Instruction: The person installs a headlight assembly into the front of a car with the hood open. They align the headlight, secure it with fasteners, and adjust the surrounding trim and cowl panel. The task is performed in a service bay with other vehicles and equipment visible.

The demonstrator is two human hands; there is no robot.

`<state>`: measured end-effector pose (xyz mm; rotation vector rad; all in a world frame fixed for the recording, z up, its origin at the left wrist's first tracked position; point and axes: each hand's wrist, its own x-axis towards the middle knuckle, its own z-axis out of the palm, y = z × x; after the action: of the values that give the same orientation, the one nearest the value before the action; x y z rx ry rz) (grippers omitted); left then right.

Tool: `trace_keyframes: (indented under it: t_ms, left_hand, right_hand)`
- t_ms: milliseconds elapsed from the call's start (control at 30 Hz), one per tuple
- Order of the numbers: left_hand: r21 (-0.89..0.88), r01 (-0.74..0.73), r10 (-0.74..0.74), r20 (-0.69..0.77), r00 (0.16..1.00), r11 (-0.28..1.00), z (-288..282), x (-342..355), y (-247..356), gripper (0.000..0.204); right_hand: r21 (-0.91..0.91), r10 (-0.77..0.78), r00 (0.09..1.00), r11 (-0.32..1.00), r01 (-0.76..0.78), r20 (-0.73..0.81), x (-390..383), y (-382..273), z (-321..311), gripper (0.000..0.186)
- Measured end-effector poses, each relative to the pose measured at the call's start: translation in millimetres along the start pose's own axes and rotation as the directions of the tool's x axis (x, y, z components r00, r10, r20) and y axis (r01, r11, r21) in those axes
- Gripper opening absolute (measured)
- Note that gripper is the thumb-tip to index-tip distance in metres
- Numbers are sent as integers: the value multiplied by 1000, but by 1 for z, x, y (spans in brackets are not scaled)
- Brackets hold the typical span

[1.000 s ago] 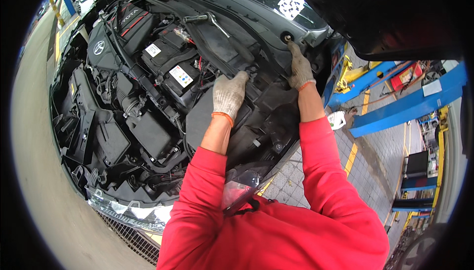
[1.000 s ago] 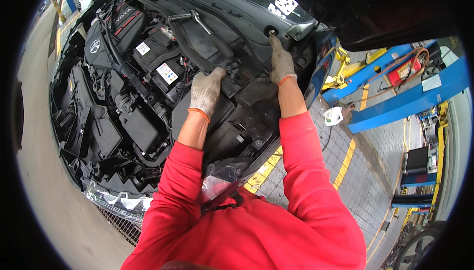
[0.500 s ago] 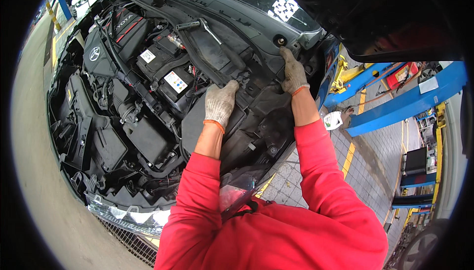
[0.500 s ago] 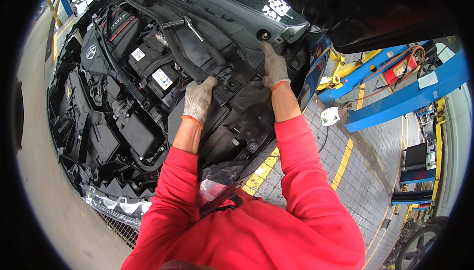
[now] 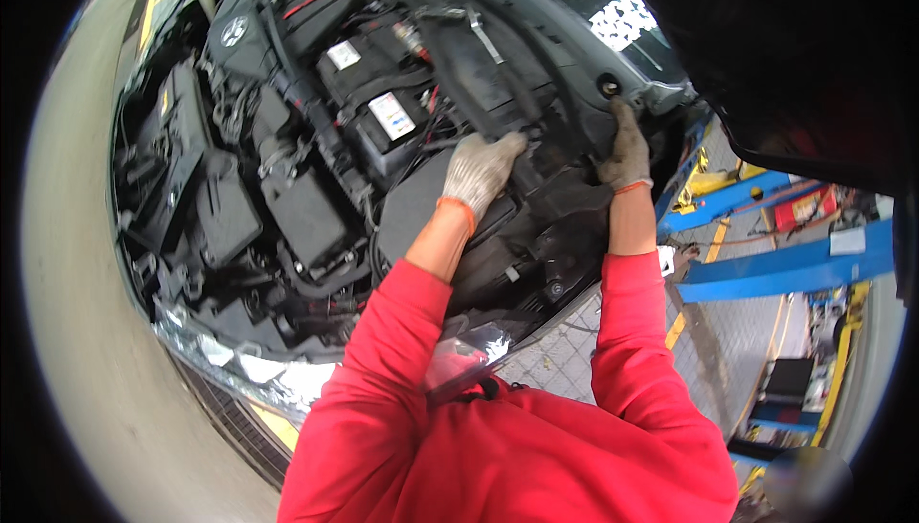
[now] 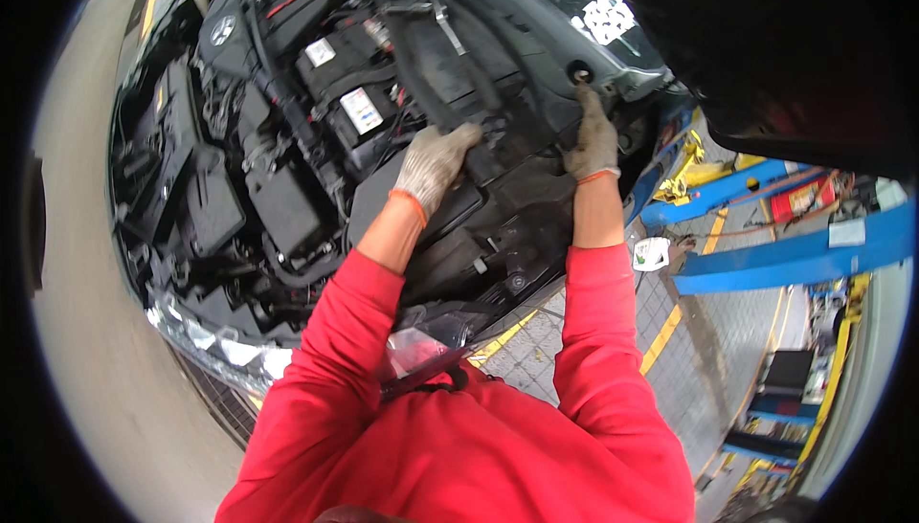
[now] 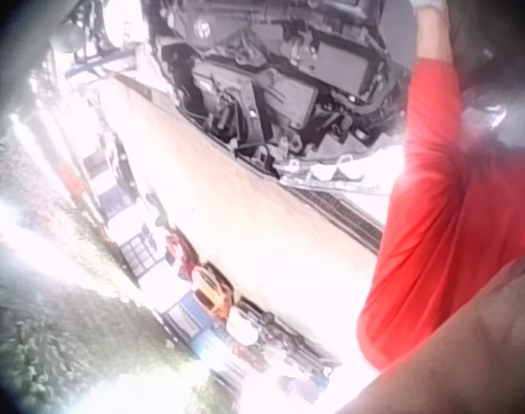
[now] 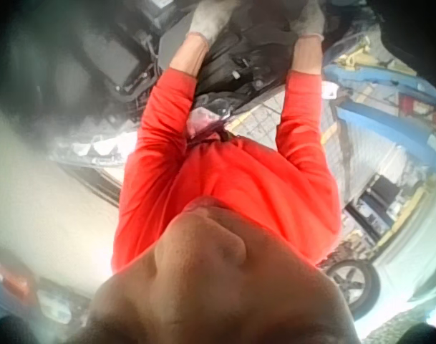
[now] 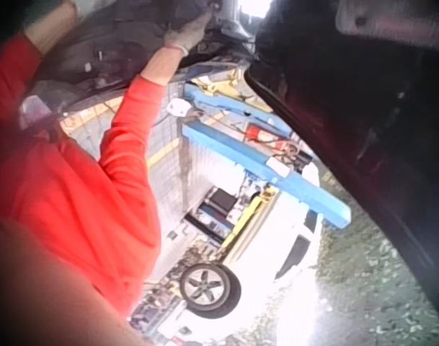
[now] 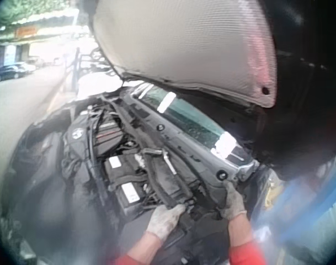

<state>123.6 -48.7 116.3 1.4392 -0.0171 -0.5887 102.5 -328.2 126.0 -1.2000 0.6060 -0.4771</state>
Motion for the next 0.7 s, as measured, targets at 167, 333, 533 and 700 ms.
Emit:
trace_keyframes:
  t_ms: [167, 333, 533, 700]
  left_hand:
    - [453, -19, -158, 350, 923, 891, -57, -9, 20, 94]
    - [522, -124, -68, 333, 941, 844, -109, 18, 26, 72]
    - [743, -319, 299, 166, 940, 588, -105, 80, 7, 35]
    - [593, -489, 424, 259, 868, 640, -103, 100, 5, 52]
  right_hand:
    - [101, 113, 993, 988, -117, 42, 1, -8, 4, 40]
    - [-128, -54, 988, 989, 73, 144, 9, -8, -12, 44]
    - [-267, -50, 996, 961, 68, 71, 14, -12, -20, 54]
    - [-425, -115, 993, 899, 105, 0, 20, -16, -21, 56]
